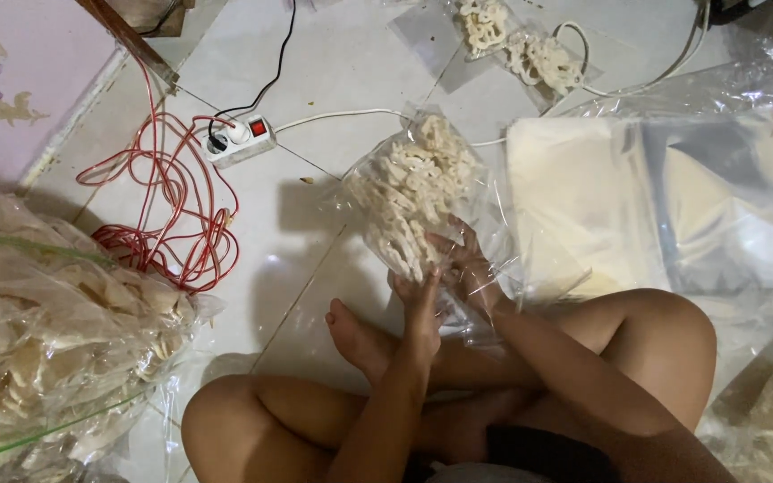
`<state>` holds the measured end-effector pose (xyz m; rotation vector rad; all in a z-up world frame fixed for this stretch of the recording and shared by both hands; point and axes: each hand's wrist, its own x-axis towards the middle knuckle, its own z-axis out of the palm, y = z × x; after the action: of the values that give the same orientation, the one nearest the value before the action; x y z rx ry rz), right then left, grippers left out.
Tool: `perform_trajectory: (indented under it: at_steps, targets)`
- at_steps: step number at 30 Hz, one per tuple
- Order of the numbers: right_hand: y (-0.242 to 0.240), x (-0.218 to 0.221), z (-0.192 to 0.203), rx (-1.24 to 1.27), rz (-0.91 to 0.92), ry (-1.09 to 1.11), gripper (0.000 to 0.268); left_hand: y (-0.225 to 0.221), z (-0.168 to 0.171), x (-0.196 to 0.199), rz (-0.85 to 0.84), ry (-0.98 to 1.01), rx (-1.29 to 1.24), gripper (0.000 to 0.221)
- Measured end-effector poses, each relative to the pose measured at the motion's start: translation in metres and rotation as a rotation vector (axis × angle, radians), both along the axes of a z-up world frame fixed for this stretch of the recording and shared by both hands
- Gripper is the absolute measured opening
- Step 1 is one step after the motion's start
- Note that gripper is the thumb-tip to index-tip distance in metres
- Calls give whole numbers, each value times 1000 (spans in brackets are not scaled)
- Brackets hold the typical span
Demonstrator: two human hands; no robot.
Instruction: Manually filling small plastic bags with dried crackers while sitting on the floor.
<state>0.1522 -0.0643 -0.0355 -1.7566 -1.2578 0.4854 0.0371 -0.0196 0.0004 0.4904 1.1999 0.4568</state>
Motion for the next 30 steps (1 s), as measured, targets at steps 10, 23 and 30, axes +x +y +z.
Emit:
perform_trajectory:
  at_steps: [10,23,30]
  targets:
    - [-14,11,-11,129,10,-276,49,76,38,-40,495,-277,-123,58]
    - [6,2,-34,241,-212,805,43,246,-76,12,-782,881,888,75]
    - [24,0,35,288,-146,956,36,209,-72,19,-575,748,1056,59]
